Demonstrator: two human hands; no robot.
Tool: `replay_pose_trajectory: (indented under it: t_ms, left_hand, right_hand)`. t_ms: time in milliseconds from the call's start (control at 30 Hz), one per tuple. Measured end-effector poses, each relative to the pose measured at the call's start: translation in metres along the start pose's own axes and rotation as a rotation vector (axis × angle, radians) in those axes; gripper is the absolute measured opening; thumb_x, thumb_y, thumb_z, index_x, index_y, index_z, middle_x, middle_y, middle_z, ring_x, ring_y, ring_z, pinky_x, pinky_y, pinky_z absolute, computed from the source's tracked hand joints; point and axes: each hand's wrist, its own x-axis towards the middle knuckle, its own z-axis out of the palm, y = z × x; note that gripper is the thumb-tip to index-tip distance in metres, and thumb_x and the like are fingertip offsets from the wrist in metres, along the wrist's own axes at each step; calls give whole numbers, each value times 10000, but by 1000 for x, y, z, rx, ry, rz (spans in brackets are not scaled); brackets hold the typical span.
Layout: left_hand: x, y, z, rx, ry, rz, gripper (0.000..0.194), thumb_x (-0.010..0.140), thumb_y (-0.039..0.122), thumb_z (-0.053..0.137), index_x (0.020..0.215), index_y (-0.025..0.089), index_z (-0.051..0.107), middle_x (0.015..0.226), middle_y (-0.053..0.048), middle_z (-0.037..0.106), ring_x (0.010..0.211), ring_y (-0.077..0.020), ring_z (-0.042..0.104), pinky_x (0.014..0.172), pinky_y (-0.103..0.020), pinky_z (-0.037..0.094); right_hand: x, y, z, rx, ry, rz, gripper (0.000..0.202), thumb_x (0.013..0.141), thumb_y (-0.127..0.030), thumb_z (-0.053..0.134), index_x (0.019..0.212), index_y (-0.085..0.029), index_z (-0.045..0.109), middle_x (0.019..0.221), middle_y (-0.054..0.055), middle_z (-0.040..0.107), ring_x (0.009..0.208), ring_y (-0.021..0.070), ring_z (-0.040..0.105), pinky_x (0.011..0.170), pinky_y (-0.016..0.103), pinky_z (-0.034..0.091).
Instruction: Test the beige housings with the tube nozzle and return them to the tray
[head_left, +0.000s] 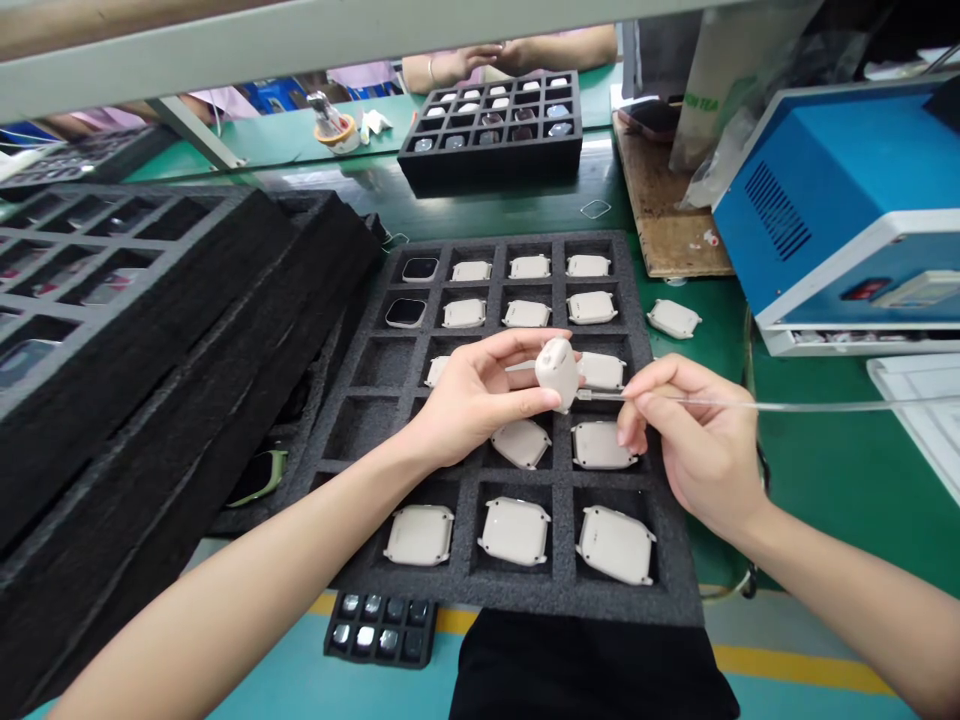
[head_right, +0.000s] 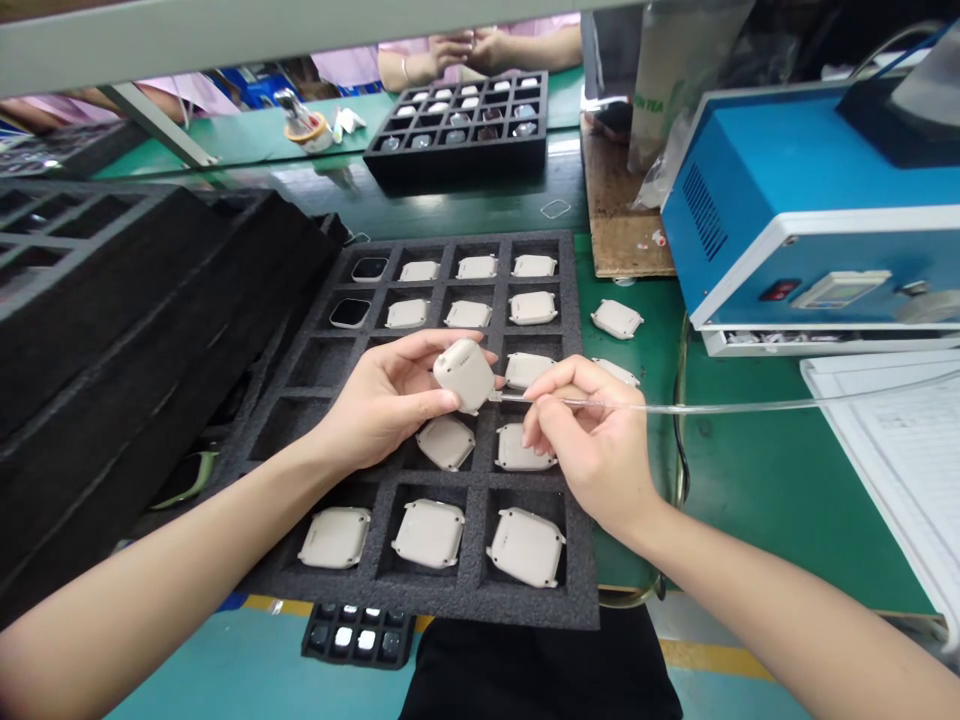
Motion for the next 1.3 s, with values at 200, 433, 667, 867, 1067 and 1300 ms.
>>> replay_pose_trajectory:
  t_ms: [200,433,667,867,1067,1300]
  left_hand:
    - [0,1,1,41,19,-20,434,630,126,739,1043,200,630,1013,-58,672,947,-259,632,886,-409,460]
    - [-1,5,2,147,81,-69,415,636,174,743,1032,224,629,1053,-51,685,987,-255,622,912,-357,453]
    - [1,8,1,221,116,-141,484,607,290,763,1063,239,608,1074,-78,687,1068,-316,579,918,-395,458]
    - [-2,13,8,238,165,-111,448,599,343,759,1014,236,628,1045,-68,699,1041,-311,597,911,-397,467]
    - [1,10,2,237,104,-121,419,649,270,739,1046,260,604,1051,-36,693,1028,-256,605,951,-348,429]
    - [-2,11,5,210,120,-115,414,641,257,746,1031,247,609,1006,-35,707,1001,-248,616,939,-335,434]
  right_hand:
    - [1,1,0,8,-6,21,105,754,-126,515,705,-186,586,473,-23,579,394,102,483,387,219,394]
    - [2,-3,5,22,31,70,83,683,-116,485,663,-181,533,422,-57,536,357,72,443,382,180,379]
    - [10,3,6,108,24,99,68,624,-131,469,629,-178,518,395,-66,530,317,67,425,348,169,353]
    - [9,4,7,145,21,93,89,612,-117,463,637,-174,527,392,-67,539,312,65,419,347,162,345]
    - [10,3,7,149,15,84,104,605,-101,446,628,-173,518,386,-68,533,314,63,417,346,158,336]
    - [9,3,6,148,14,81,109,607,-92,446,631,-172,516,386,-69,529,318,66,420,348,161,334]
